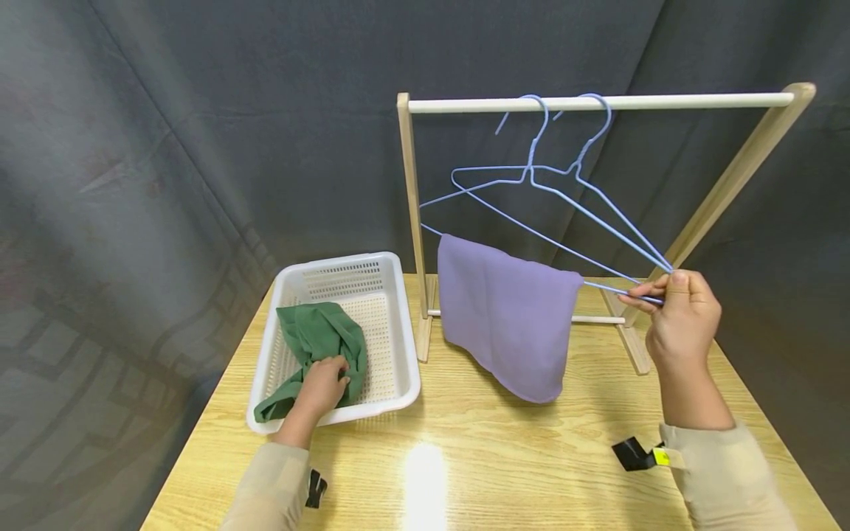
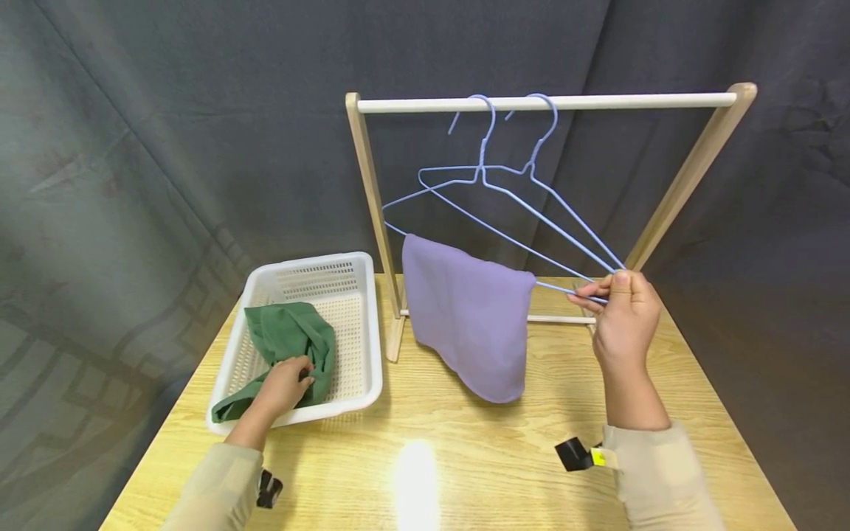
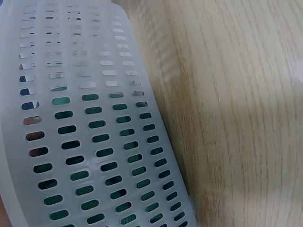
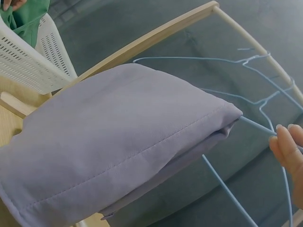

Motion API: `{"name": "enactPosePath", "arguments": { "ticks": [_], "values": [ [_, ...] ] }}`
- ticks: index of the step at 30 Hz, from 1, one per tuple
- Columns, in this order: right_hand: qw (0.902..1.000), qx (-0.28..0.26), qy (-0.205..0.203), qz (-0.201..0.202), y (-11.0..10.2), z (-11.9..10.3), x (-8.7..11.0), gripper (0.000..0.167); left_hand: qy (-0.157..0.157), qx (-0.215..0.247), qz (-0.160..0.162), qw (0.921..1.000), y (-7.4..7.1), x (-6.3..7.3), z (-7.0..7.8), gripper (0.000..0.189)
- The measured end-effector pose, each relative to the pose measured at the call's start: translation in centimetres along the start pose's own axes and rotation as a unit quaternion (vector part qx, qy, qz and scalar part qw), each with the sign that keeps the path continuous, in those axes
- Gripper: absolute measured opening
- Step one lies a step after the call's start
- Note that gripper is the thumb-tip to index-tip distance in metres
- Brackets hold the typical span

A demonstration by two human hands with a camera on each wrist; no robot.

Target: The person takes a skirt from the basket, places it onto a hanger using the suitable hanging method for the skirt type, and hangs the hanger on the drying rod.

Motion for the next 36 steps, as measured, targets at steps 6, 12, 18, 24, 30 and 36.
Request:
{"name": "enactPosePath", "arguments": {
  "ticks": [6,12,18,24,30,36],
  "values": [
    [0.9999,-0.002,0.004,-0.012,-0.2,0.5,0.3,0.028,0.017,0.010,0.030,0.9994,0.1,0.1,0.1,0.008],
    [0.9995,-0.005,0.014,-0.028,-0.5,1.3,0.6,0.028,0.023,0.022,0.036,0.9988,0.2,0.1,0.1,0.010],
    [0.9989,-0.006,0.035,-0.030,-0.9,1.9,0.8,0.026,0.032,0.030,0.034,0.9985,0.3,0.1,0.2,0.013],
    [0.9974,-0.038,0.042,-0.044,-1.1,2.2,1.0,0.025,0.025,0.040,0.033,0.9984,0.3,0.1,0.2,0.011],
    [0.9937,-0.070,0.058,-0.064,-1.4,2.7,1.2,0.025,0.020,0.060,0.043,0.9971,0.0,0.1,0.4,0.011],
    [0.9851,-0.087,0.097,-0.113,-10.6,7.6,-3.7,0.028,0.009,0.091,0.054,0.9944,-0.4,0.0,0.8,0.010]
  ]
}}
Point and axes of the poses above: each hand's wrist, its own x-axis away from the middle knuckle, its own y-axis out of the palm, z = x × y, the point moved 4 cm from there along -x, towards the middle knuckle, and after that the axes turned 9 degrees about -x, right-handed, at the moved point
